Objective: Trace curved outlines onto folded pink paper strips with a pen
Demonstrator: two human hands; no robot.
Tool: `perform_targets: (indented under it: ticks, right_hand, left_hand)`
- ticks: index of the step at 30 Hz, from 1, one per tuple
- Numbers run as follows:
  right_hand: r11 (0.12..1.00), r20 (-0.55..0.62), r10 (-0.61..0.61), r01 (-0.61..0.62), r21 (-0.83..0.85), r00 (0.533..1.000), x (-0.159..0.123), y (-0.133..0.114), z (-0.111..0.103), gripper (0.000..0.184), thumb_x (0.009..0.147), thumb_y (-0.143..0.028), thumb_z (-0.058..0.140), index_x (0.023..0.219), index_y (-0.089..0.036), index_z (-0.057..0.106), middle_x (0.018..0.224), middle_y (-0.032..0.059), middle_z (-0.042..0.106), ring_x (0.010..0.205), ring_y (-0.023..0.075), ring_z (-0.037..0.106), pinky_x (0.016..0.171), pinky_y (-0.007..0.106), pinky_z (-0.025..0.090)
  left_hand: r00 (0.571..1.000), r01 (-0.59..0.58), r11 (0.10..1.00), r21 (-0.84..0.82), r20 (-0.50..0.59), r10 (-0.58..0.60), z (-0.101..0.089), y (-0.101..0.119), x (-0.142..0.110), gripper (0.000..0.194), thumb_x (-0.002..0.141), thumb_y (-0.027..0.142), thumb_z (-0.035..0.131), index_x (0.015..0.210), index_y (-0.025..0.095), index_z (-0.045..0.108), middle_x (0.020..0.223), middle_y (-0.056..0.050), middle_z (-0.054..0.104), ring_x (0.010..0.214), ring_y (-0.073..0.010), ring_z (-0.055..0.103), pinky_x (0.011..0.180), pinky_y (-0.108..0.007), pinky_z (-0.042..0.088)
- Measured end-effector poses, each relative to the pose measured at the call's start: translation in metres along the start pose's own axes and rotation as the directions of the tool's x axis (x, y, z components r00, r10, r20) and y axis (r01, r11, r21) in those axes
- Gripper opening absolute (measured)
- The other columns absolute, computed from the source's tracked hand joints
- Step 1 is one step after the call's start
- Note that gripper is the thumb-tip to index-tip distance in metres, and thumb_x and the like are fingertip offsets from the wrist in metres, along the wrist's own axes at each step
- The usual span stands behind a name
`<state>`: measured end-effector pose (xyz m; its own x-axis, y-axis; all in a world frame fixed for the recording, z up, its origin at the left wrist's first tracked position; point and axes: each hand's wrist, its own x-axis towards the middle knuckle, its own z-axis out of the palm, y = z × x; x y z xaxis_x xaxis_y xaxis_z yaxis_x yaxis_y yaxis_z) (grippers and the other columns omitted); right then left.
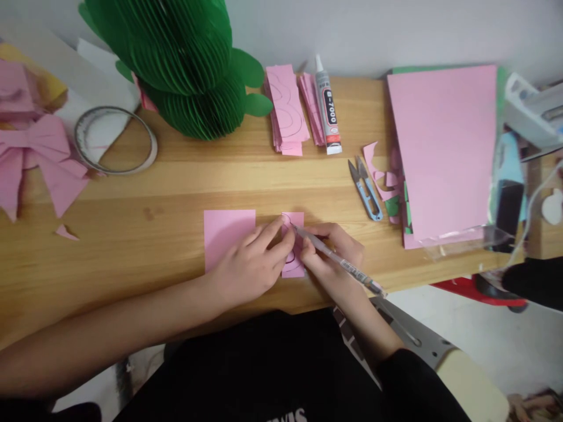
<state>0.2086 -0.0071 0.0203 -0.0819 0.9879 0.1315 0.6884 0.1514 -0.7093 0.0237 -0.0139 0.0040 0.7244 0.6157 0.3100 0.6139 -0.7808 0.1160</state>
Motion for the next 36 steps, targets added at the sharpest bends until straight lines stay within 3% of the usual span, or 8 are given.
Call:
perform_targets:
  ticks: [9, 18, 25, 31, 36]
  right_hand:
    - [1.000, -0.012, 0.018, -0.018, -0.006, 1.000, -0.007, 0.003, -0.005, 0.005, 0.078, -0.019, 0.063, 0.080, -0.021, 0.067, 0.067, 0.0000, 0.074, 0.053, 0.0129, 0.067, 0.052, 0.023, 0.054]
    - [0.998, -0.048, -0.047, 0.046, -0.032, 0.998, -0.016, 0.006, -0.001, 0.009, 0.079, -0.016, 0.061, 0.084, -0.024, 0.063, 0.067, -0.0016, 0.072, 0.053, 0.0141, 0.065, 0.050, 0.025, 0.052]
    - [0.999, -0.071, -0.032, 0.031, -0.008, 0.997, -0.017, 0.007, 0.002, 0.010, 0.078, -0.017, 0.063, 0.086, -0.023, 0.065, 0.071, -0.0001, 0.074, 0.058, 0.0158, 0.068, 0.054, 0.027, 0.054]
    - [0.998, -0.081, -0.064, 0.062, -0.028, 0.995, -0.016, 0.008, 0.003, 0.007, 0.079, -0.016, 0.063, 0.084, -0.022, 0.064, 0.067, -0.0002, 0.071, 0.054, 0.0143, 0.065, 0.051, 0.025, 0.052]
    - [0.995, -0.075, -0.085, 0.081, -0.056, 0.994, -0.020, 0.006, 0.002, 0.009, 0.079, -0.016, 0.062, 0.085, -0.023, 0.063, 0.067, -0.0014, 0.069, 0.052, 0.0132, 0.062, 0.051, 0.025, 0.052]
  left_hand:
    - [1.000, 0.018, 1.000, -0.013, -0.015, -0.018, 0.002, 0.001, 0.000, 0.032, 0.098, 0.003, 0.041, 0.107, 0.003, 0.071, 0.119, -0.014, 0.071, 0.116, -0.0291, 0.063, 0.093, -0.036, 0.055]
    - [0.996, -0.072, 0.995, 0.062, 0.061, 0.068, -0.003, -0.002, 0.002, 0.038, 0.098, 0.004, 0.036, 0.109, 0.004, 0.072, 0.122, -0.015, 0.070, 0.118, -0.0302, 0.063, 0.092, -0.038, 0.057]
    - [0.998, -0.057, 0.997, 0.045, 0.027, 0.056, -0.004, -0.002, 0.003, 0.036, 0.098, 0.003, 0.038, 0.104, 0.003, 0.073, 0.118, -0.014, 0.072, 0.114, -0.0308, 0.065, 0.089, -0.038, 0.058]
    - [0.999, -0.028, 0.998, -0.063, 0.043, 0.031, -0.003, -0.002, 0.002, 0.032, 0.095, 0.001, 0.043, 0.112, 0.001, 0.070, 0.122, -0.018, 0.069, 0.121, -0.0324, 0.061, 0.093, -0.040, 0.056]
    - [1.000, -0.013, 1.000, 0.015, 0.028, 0.012, -0.004, -0.002, 0.004, 0.035, 0.098, 0.003, 0.039, 0.106, 0.005, 0.073, 0.119, -0.011, 0.073, 0.112, -0.0292, 0.066, 0.090, -0.036, 0.059]
